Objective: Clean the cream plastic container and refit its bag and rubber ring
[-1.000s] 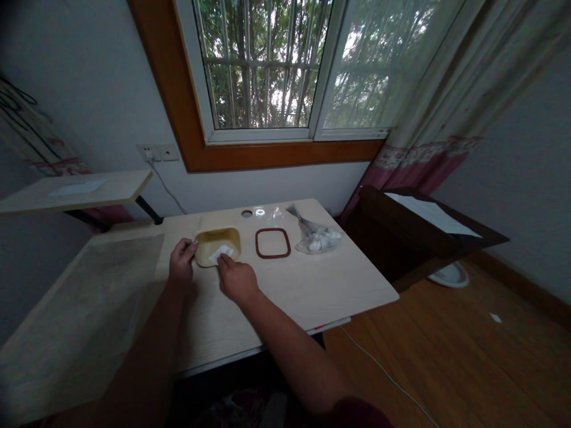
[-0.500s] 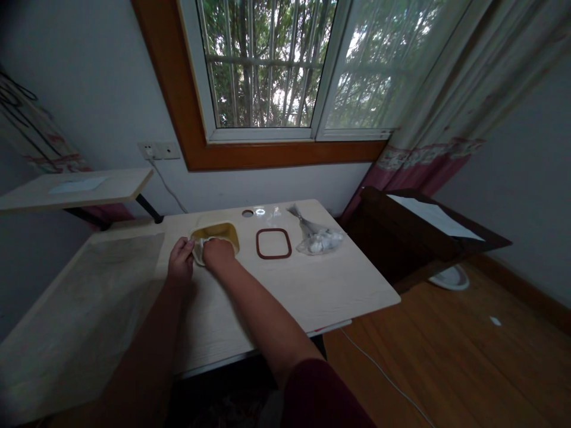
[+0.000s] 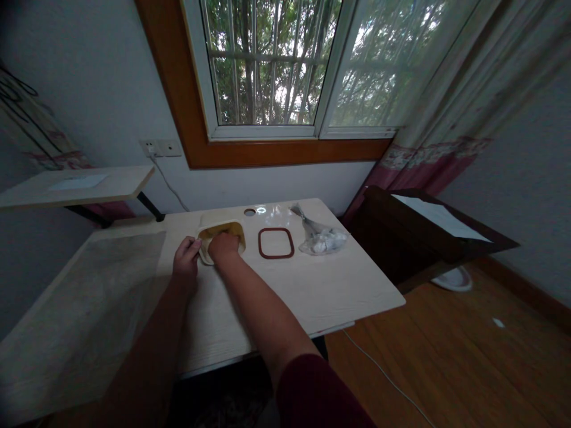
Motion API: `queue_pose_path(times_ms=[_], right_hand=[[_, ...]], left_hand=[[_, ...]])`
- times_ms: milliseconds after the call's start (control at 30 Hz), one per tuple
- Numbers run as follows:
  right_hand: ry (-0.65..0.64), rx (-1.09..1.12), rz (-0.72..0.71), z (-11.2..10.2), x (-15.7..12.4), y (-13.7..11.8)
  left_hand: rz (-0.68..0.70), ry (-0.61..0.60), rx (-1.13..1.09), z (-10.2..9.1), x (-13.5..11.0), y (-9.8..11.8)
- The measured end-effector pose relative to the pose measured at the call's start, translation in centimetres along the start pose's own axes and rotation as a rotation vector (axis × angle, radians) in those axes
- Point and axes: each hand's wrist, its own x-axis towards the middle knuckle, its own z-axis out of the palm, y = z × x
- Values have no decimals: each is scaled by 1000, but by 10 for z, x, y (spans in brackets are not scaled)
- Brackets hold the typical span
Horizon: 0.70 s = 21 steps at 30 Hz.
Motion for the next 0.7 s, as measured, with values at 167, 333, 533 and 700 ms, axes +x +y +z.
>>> queue_pose_path(times_ms=[167,333,533,700], right_hand=[[-44,-14,69,2,3,0],[-53,-23,100,2,4,-2],[-55,-36,79,-2,5,0],[-93,-47,31,-3,5,0]], left_hand=[[39,-9,101,3,-3,1],[45,-5,134,3,-4,0],[29,4,84,6,-5,2],[14,8,73,6,-4,5]])
